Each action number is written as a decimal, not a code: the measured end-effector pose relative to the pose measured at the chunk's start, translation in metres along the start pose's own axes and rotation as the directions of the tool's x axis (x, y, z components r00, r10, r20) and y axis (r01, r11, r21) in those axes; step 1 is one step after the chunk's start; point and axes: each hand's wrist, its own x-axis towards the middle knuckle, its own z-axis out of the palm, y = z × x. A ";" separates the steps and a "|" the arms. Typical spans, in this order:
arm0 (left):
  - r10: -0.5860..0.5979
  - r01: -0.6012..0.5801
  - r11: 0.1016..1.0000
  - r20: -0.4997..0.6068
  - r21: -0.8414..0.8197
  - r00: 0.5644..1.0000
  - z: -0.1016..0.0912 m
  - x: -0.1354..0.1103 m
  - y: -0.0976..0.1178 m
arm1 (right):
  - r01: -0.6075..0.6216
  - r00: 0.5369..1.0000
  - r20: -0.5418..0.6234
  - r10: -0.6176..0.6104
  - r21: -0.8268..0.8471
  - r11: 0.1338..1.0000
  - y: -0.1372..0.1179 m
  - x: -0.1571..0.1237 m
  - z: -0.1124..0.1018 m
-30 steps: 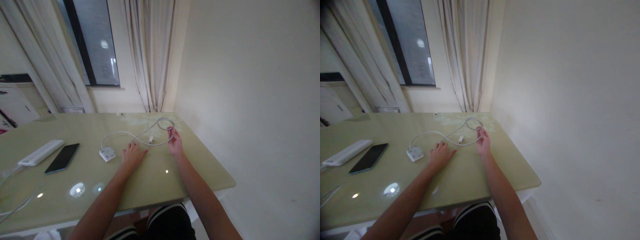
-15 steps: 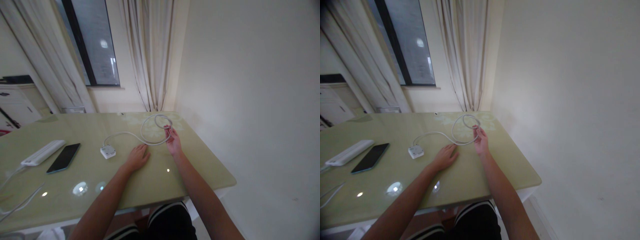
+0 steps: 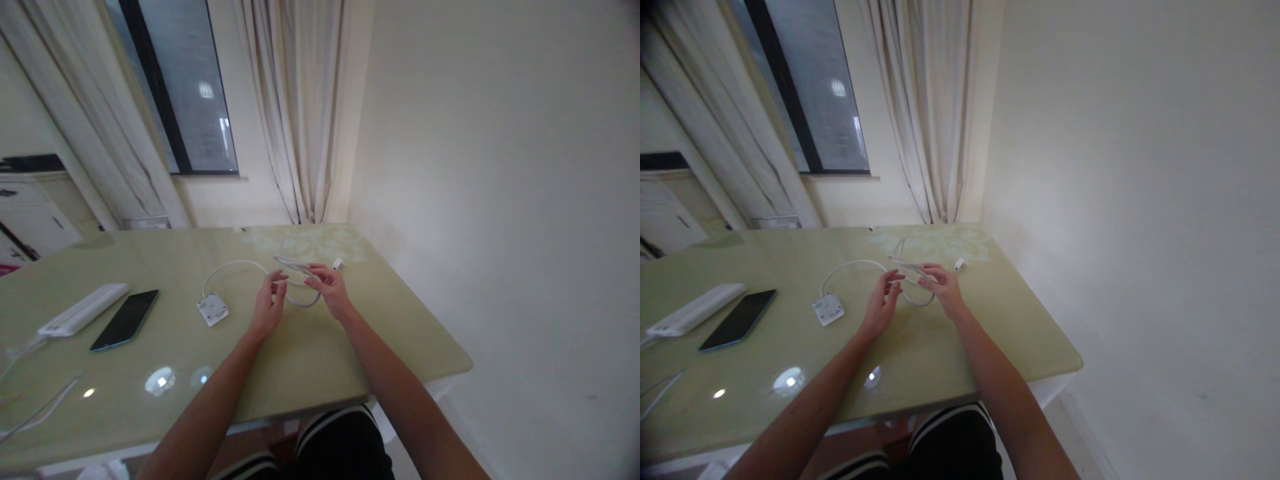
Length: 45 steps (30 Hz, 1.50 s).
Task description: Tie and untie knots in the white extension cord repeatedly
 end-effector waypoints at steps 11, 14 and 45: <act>-0.066 0.017 0.977 -0.228 -0.211 0.971 -0.022 0.015 -0.006 | -0.052 0.991 0.120 0.060 -0.073 0.996 0.000 -0.006 0.016; -0.075 0.043 0.983 -0.183 -0.176 0.980 -0.020 0.010 0.003 | -0.083 0.993 0.078 0.084 -0.021 0.996 -0.002 -0.005 0.014; -0.020 0.051 0.955 -0.105 0.292 0.994 -0.016 0.010 -0.002 | 0.013 0.998 -0.055 -0.024 -0.185 0.983 0.000 -0.003 0.011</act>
